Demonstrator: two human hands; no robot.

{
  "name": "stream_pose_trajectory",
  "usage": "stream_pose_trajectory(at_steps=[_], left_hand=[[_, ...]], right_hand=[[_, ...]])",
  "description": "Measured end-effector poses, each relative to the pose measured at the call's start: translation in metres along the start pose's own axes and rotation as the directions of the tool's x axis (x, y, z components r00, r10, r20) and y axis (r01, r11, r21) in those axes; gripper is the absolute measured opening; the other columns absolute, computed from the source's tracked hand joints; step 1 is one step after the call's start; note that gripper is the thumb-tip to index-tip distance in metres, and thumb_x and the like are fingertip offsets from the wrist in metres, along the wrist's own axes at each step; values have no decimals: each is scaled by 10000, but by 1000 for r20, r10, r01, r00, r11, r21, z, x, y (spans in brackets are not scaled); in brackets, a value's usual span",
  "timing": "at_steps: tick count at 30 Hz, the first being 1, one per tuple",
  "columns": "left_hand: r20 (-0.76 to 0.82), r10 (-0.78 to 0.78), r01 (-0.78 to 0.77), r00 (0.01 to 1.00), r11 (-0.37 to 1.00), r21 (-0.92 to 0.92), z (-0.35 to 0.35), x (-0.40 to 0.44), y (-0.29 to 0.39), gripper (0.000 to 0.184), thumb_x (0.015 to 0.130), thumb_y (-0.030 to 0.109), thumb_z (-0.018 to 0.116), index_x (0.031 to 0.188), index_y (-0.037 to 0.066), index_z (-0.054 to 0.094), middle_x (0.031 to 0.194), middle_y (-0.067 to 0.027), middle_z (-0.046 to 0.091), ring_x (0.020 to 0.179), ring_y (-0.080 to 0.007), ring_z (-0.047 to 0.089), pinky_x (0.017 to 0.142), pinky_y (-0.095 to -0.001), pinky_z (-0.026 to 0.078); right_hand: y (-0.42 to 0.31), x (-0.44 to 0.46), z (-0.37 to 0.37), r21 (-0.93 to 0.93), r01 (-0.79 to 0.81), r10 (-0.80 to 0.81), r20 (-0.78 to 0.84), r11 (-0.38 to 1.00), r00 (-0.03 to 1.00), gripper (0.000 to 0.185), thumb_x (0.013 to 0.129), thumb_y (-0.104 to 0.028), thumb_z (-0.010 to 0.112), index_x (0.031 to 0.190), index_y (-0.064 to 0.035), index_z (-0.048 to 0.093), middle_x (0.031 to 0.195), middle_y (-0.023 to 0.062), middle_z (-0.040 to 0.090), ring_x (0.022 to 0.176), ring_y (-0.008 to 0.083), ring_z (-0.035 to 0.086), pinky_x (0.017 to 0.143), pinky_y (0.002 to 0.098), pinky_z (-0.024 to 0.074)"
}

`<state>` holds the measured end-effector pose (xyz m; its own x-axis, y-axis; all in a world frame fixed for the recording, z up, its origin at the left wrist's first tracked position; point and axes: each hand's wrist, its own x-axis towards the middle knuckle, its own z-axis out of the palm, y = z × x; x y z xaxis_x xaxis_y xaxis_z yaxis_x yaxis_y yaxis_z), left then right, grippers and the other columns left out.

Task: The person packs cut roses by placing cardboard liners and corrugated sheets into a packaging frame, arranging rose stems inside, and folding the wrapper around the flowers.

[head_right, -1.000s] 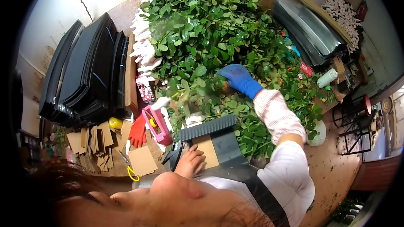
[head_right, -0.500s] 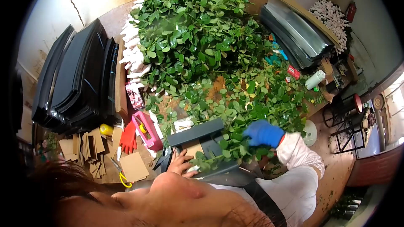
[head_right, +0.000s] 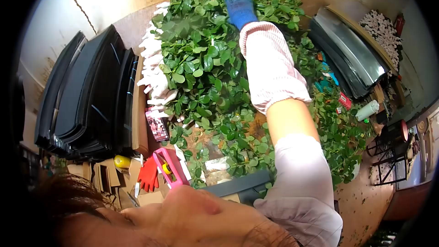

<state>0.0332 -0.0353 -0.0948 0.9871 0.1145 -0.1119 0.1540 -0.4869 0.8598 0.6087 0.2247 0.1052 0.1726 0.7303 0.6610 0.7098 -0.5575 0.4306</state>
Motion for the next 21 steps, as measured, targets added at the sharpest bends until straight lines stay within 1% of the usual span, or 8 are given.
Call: stream_pose_trajectory(at_steps=[3,4,5,7,11,16,19,21], left_hand=[[22,-23,24,999,999,-26,-6,5,-3,298,856,187,688,1132,91,634,1423,-86,537,1467,-361,345,1120,-516,309],[29,-28,29,999,999,-32,-6,5,-3,301,856,190,690,1135,91,634,1426,-88,534,1467,-361,344,1122,-516,308],[35,-28,30,999,999,-39,-7,6,-4,305,857,193,692,1138,90,633,1429,-90,532,1468,-361,343,1124,-515,307],[44,-28,29,999,999,-36,-6,5,-2,311,859,199,695,1143,90,631,1434,-94,526,1469,-361,341,1127,-514,306],[56,-14,15,998,1000,-17,2,2,1,325,861,211,702,1154,89,628,1446,-101,515,1470,-361,338,1135,-512,303],[44,-5,3,999,999,45,2,-11,6,344,865,227,711,1167,89,624,1460,-110,501,1473,-361,333,1143,-510,299],[11,62,-62,998,993,98,4,-16,8,389,805,182,781,1146,73,631,1463,-145,490,1464,-375,340,1160,-515,294],[-19,84,-83,996,995,48,4,-17,12,395,792,178,809,1128,58,642,1460,-176,485,1450,-400,351,1153,-513,319]], right_hand=[[-14,-4,29,-108,-21,56,331,994,942,646,997,-243,539,1581,-164,274,1500,169,461,1366,346,467,1163,507,309],[-18,-10,18,-82,-29,58,377,996,925,586,999,-166,531,1555,-168,350,1356,146,549,1225,292,564,1059,454,389],[-13,-21,36,27,-49,43,192,998,980,451,981,-153,538,1428,-206,518,1208,123,618,1118,287,625,978,451,458],[-4,-27,25,114,-97,82,129,989,988,383,928,-103,563,1293,-213,598,1090,99,640,1046,293,643,851,444,515],[32,-50,-21,215,-61,88,-115,975,989,570,734,-135,725,1286,-185,595,1075,90,629,1043,310,618,860,462,504],[80,-104,-88,195,47,55,-488,980,871,362,770,-101,678,1120,-196,668,1037,66,616,971,304,610,781,466,501],[87,-180,-95,126,27,25,-395,992,918,353,807,-136,680,1157,-105,642,1104,136,622,1061,343,577,896,478,470],[74,-240,-110,440,-161,193,-30,884,981,305,854,-113,644,1157,-88,637,1102,148,622,1077,354,573,906,482,461]])
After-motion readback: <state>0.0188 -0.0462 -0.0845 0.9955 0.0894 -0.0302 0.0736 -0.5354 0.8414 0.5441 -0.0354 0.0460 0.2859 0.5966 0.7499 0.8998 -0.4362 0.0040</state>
